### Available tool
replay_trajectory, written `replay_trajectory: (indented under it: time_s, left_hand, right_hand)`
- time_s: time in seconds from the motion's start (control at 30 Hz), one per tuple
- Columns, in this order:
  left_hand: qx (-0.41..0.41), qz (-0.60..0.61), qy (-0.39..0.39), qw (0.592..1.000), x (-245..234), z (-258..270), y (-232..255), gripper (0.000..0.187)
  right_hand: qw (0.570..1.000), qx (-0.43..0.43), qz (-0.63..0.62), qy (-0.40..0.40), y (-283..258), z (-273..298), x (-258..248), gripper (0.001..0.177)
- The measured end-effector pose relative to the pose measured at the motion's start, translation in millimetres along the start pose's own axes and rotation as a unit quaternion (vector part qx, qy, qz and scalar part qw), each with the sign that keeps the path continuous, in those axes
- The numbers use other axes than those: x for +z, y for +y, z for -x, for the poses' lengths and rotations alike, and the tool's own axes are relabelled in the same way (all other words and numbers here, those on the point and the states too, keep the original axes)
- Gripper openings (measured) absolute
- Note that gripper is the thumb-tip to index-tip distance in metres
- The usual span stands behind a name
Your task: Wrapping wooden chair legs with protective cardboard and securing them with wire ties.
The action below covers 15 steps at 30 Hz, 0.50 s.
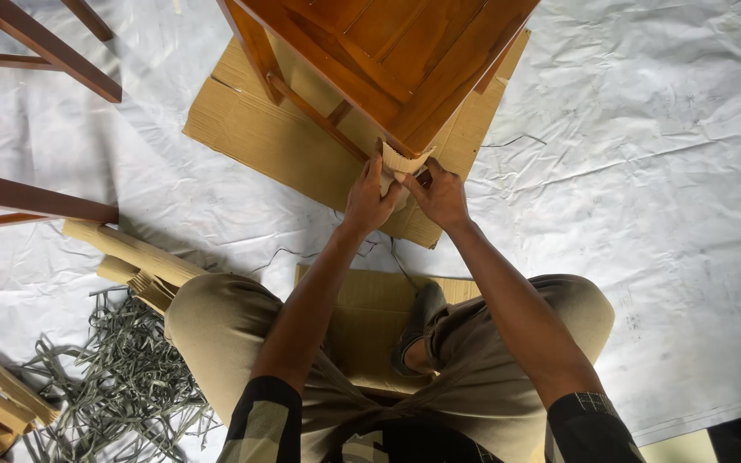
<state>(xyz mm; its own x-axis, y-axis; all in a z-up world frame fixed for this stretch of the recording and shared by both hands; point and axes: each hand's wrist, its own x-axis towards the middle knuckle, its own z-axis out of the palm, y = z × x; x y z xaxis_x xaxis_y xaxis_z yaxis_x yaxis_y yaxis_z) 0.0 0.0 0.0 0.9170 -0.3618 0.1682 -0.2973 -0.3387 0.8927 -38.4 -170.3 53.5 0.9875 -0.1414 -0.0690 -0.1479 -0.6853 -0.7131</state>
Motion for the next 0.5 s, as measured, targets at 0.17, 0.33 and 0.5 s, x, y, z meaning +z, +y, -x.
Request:
replay_trajectory:
  time_s: [0.17, 0.33, 0.5]
  left_hand:
    - [-0.014, 0.045, -0.006, 0.999, -3, 1, 3, 0.082]
    - [-0.025, 0.038, -0.003, 0.999, -7, 5, 4, 0.087]
    - [-0.025, 0.014, -0.005, 1.000, -6, 8, -2, 0.093]
  right_hand:
    - [0.999, 0.026, 0.011, -0.022, 9, -5, 7, 0.072]
    - [0.998, 0.043, -0.004, -0.034, -5, 2, -3, 0.087]
    - [0.997, 0.061, -0.001, -0.043, 3, 3, -1, 0.098]
